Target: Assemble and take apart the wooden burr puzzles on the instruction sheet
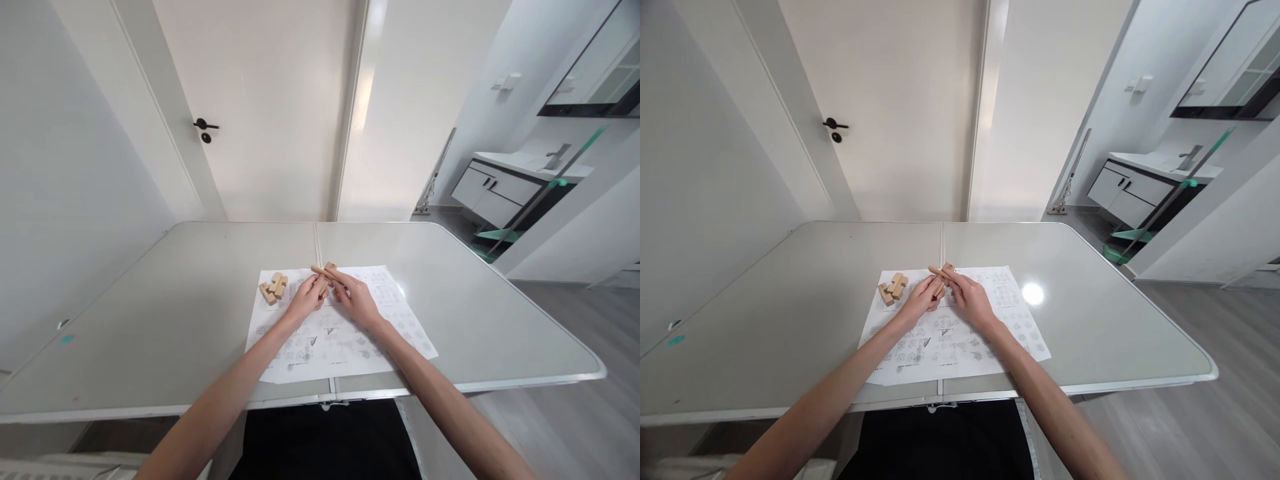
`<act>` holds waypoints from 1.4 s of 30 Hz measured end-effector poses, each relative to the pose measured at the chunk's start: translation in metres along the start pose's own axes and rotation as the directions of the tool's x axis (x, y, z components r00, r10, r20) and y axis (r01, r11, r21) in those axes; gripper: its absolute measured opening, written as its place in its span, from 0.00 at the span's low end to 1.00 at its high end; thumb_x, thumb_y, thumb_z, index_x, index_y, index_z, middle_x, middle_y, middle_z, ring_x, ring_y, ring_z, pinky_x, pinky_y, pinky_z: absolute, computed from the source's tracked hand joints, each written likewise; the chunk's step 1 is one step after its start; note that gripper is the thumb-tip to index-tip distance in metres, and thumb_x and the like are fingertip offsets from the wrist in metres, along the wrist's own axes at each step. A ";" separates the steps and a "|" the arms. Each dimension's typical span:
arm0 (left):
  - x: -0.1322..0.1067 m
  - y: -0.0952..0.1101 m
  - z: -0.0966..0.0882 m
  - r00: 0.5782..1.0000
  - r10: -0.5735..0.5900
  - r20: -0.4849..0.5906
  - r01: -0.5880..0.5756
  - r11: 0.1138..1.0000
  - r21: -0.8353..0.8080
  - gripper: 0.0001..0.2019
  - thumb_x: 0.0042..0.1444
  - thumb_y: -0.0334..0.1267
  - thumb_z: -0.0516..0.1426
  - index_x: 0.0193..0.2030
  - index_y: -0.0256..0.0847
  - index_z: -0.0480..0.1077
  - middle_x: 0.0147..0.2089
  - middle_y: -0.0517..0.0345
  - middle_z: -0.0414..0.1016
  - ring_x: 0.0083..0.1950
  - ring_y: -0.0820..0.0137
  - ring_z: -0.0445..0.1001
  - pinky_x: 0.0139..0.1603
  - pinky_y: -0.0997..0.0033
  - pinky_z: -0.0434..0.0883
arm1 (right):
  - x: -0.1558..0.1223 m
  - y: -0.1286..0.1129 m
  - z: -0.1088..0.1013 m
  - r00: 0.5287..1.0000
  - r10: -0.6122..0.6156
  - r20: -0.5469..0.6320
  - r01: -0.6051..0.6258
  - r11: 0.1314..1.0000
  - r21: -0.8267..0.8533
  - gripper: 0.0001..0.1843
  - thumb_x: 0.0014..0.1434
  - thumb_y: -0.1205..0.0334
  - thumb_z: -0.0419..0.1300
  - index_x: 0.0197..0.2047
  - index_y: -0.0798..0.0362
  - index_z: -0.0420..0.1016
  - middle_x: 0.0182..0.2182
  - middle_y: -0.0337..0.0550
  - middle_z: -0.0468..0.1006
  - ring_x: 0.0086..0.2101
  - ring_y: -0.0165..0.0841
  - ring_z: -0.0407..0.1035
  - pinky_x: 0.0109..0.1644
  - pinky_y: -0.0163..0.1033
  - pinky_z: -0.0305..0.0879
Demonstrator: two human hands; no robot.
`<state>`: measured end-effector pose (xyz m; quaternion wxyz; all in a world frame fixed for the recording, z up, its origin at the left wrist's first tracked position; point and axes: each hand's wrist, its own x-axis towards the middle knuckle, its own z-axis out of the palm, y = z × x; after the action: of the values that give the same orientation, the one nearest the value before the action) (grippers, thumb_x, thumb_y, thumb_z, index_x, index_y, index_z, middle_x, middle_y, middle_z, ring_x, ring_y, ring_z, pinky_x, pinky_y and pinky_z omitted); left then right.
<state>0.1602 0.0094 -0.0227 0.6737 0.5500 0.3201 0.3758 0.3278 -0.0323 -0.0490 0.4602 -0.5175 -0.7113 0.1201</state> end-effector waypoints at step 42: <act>0.011 -0.006 -0.019 0.998 0.011 -0.062 -0.018 0.993 -0.119 0.24 0.57 0.56 0.67 0.45 0.36 0.71 0.41 0.49 0.82 0.32 0.72 0.77 0.34 0.71 0.69 | 0.013 0.000 -0.015 0.878 0.479 0.008 -0.340 0.611 0.715 0.26 0.64 0.31 0.59 0.42 0.47 0.66 0.25 0.33 0.72 0.17 0.26 0.61 0.21 0.34 0.59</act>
<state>0.1510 0.0274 -0.0324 0.6923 0.4993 0.3138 0.4158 0.3389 -0.0261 -0.0336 0.6439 -0.4628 -0.4286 0.4331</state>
